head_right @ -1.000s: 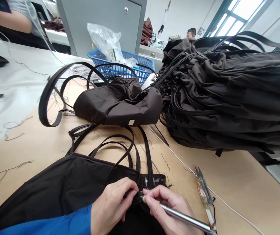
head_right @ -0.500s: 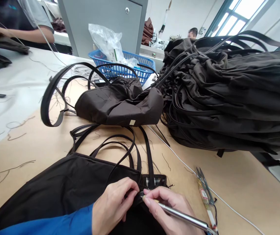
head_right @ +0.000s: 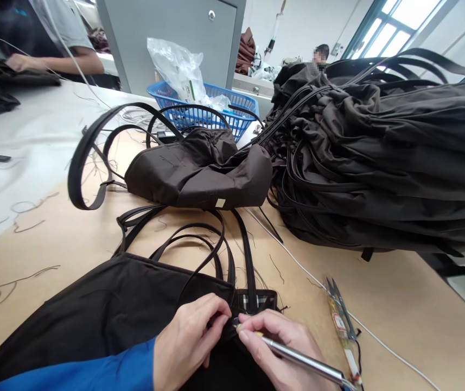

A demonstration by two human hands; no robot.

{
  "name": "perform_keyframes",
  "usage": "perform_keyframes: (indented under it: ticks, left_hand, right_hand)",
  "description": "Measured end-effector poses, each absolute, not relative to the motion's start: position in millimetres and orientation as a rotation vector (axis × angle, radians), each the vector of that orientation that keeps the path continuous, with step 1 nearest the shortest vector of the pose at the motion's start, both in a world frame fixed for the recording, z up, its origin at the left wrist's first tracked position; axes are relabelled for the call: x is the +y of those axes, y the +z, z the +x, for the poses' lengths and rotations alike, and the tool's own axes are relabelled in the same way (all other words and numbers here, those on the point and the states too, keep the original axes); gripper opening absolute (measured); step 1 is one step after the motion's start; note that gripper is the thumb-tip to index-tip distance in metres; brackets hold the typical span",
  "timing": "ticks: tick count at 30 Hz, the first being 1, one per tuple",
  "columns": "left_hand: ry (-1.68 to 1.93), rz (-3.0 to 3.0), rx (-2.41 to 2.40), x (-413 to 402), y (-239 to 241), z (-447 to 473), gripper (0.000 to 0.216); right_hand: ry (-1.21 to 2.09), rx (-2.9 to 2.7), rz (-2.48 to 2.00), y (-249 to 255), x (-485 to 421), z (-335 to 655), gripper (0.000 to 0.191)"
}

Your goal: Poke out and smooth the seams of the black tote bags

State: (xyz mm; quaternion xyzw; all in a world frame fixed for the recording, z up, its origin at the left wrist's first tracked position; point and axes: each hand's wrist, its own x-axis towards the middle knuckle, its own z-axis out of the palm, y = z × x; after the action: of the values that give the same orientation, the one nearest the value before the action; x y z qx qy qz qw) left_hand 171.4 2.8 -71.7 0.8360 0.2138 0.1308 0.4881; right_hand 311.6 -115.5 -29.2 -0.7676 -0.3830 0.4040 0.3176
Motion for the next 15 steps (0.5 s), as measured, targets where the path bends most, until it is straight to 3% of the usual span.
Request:
perform_keyframes:
  ticks: [15]
  left_hand:
    - [0.335, 2.022, 0.531, 1.8, -73.7, 171.9, 0.017]
  right_hand:
    - [1.023, -1.070, -2.020, -23.8, -112.1, 311.3, 0.025]
